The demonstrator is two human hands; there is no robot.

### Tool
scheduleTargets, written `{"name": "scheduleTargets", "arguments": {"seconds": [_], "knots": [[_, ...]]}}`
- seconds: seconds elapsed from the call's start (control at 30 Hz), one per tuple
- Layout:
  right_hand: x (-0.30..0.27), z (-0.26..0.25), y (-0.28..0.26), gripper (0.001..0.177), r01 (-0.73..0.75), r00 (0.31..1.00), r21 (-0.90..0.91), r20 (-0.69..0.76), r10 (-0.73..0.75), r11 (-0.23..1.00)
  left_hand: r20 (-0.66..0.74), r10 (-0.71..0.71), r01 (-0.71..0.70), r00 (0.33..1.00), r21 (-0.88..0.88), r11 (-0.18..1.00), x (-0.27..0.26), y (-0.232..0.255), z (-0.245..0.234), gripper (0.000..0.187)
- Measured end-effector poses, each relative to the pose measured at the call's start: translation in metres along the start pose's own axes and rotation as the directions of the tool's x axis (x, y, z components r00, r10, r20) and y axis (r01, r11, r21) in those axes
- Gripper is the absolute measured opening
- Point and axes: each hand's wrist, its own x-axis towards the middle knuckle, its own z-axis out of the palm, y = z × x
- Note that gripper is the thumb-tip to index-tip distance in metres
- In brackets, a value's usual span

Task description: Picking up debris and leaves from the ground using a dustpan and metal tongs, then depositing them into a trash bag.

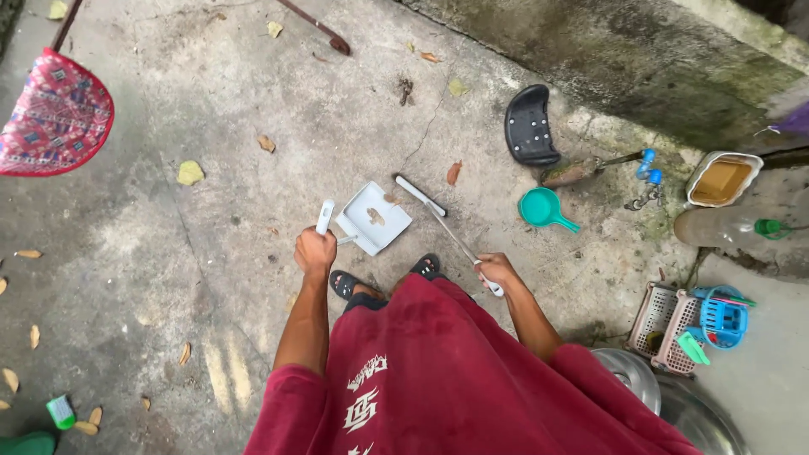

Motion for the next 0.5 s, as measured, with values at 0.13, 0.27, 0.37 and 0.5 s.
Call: {"name": "scheduleTargets", "arguments": {"seconds": [0.13,0.27,0.37,0.5], "knots": [[-0.031,0.008,-0.036,0.058,0.004,0.985,-0.141,-0.172,-0.028,0.99,0.012,0.004,-0.004,1.0,0.032,0.999,0.007,-0.006,0.006,0.028],[0.005,0.005,-0.041,0.049,-0.04,0.937,-0.243,-0.347,-0.048,0.969,0.016,0.034,-0.035,0.999,0.043,0.998,0.003,-0.004,0.019,0.028],[0.069,0.002,-0.002,0.026,0.013,0.867,-0.537,-0.415,-0.277,0.844,0.041,0.045,-0.047,0.998,0.048,0.998,-0.005,0.002,0.017,0.029],[0.061,0.01,0.025,0.027,-0.032,0.962,-0.348,-0.265,-0.066,0.937,0.046,0.046,-0.048,0.998,0.031,0.998,-0.008,0.004,0.019,0.03]]}}
